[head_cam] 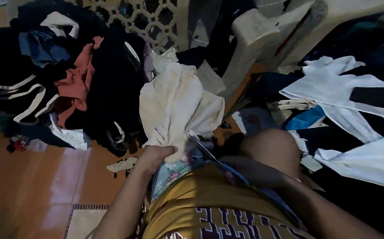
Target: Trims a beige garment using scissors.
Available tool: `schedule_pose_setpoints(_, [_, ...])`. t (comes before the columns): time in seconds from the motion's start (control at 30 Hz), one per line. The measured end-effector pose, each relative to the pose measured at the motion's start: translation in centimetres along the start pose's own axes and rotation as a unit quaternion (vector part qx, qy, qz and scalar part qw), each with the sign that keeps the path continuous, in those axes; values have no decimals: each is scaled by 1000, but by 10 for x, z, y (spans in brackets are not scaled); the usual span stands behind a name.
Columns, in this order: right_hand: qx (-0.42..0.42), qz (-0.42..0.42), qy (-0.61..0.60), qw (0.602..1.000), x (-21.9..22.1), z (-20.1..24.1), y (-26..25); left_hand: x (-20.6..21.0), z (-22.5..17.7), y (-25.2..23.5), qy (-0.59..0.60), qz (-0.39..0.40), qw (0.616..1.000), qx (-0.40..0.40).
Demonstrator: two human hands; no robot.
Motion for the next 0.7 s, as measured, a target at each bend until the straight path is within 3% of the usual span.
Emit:
schedule_pose_setpoints(0.23, [-8,49,71,996,5,15,-21,-27,-4,11,-26,-50,997,53])
schedule_pose_setpoints(0.43, [-11,69,136,988,11,31,-39,-41,-23,16,-86,-81,992,38])
schedule_pose_setpoints(0.57, [-29,82,137,987,12,37,-51,-41,-33,21,-8,-98,995,27])
schedule_pose_setpoints(0.7, [-45,115,166,978,14,43,-70,-48,-32,27,77,-60,995,34])
Point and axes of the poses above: each hand's wrist, its own y-axis away from the middle knuckle, its own x-axis out of the palm, z = x × y, the point moved 1 cm from there along -y, towards the middle knuckle, and after that the axes turned 5 degrees about x, right-handed, at the moved point
